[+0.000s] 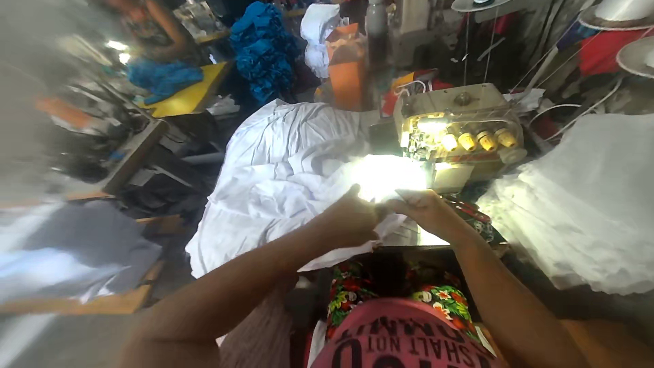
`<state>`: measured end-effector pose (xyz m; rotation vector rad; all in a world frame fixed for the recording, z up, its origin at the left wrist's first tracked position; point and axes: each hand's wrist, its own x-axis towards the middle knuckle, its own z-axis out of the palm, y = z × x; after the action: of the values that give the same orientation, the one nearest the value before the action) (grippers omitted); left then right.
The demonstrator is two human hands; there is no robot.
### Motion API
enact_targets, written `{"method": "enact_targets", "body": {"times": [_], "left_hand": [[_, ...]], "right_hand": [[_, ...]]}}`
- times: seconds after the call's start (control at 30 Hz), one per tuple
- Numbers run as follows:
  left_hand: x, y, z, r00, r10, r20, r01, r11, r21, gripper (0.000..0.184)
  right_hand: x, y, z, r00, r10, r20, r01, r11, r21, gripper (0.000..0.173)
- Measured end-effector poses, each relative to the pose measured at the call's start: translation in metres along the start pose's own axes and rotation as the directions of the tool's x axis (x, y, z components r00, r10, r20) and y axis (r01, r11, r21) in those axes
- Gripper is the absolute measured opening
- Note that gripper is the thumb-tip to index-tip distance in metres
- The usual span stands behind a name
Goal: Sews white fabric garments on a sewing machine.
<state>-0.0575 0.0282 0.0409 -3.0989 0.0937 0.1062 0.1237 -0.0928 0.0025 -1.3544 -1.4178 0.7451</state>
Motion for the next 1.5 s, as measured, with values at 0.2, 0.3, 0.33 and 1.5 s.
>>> {"method": "enact_targets", "body": {"times": [0.2,0.3,0.33,1.5], "left_hand": [[0.001,-0.011,0.013,0.998,0.031,0.056,-0.033,0.999,0.024,0.02],[0.003,0.015,-0.012,0.978,0.2,-0.051,-0.207,0.954,-0.218,0.025],[0.003,0.02,-0.026,0.972,0.229,-0.045,-0.231,0.912,-0.34,0.027],[-0.008,0.001,-0.037,0.831,0.314,-0.459,-0.363,0.931,-0.02,0.015]], "right_hand": [[-0.005,-0.003,-0.007,0.998,-0.021,-0.053,0.019,0.999,-0.033,0.015],[-0.002,-0.002,-0.007,0.994,-0.006,0.112,0.007,1.0,-0.013,0.016],[-0.003,-0.003,-0.007,0.985,0.015,0.173,-0.017,1.0,0.012,0.016],[-0.051,-0.035,0.001,0.982,-0.091,0.168,0.144,0.931,-0.337,0.033]]}}
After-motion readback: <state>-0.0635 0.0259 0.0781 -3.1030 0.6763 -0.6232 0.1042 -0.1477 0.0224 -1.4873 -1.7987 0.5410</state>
